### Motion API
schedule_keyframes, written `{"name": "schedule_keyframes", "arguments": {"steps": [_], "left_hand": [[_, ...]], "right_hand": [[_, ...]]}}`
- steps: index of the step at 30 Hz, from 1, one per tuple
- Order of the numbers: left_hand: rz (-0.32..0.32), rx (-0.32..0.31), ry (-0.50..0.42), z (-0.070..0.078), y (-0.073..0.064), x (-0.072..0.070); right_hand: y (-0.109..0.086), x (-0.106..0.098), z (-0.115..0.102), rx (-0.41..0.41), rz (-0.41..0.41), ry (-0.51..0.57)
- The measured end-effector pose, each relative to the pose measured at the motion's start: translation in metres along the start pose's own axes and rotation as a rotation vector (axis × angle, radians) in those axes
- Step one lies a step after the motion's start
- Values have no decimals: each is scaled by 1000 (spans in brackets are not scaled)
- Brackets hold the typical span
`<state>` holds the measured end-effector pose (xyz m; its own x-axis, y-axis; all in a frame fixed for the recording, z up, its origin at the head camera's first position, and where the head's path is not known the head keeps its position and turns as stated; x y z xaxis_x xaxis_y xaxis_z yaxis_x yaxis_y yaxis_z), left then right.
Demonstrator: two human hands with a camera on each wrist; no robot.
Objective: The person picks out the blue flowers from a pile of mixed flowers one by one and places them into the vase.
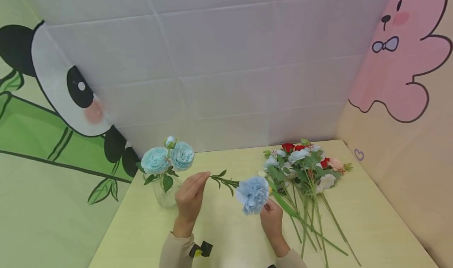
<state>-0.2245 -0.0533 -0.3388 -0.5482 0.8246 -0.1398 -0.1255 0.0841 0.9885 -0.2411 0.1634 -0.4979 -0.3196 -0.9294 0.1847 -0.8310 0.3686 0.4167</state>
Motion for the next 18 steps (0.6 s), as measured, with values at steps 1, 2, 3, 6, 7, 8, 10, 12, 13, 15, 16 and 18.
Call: {"name": "schedule_keyframes", "arguments": {"steps": [1,2,3,6,7,8,10,12,13,15,16,18], "left_hand": [[3,1,7,-1,1,-1],[7,3,14,-1,2,-2],[10,4,22,-1,3,-4],[23,15,43,-2,7,-8],[27,18,47,-2,8,-9],[33,24,49,-2,9,-10],[43,35,54,-2,10,-13],[54,44,57,-3,12,-15],[57,46,59,-3,12,-16],[62,48,67,-4,13,-18],[64,49,70,-5,13,-18],[67,51,76,-6,13,-20]], "right_hand": [[-1,-3,1,31,21,-99],[-1,-5,3,67,37,-156],[-2,-7,4,93,46,-231],[-3,-11,8,159,48,-316],[-4,-12,9,173,47,-324],[-4,-13,10,186,47,-324],[-4,-14,11,206,46,-312],[-5,-15,10,218,50,-297],[-5,-15,10,218,54,-294],[-5,-15,10,216,53,-288],[-5,-14,10,215,50,-279],[-6,-13,8,217,46,-262]]}}
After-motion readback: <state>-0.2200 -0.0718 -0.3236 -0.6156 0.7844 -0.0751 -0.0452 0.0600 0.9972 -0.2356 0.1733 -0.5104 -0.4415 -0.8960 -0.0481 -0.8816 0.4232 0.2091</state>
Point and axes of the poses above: each hand's wrist, its own y-axis towards the middle knuckle, its own x-axis out of the palm, z = x × y, the point moved 8 cm from there along y, towards the middle knuckle, and after that the axes turned 4 degrees about -x, right-handed, at the moved point
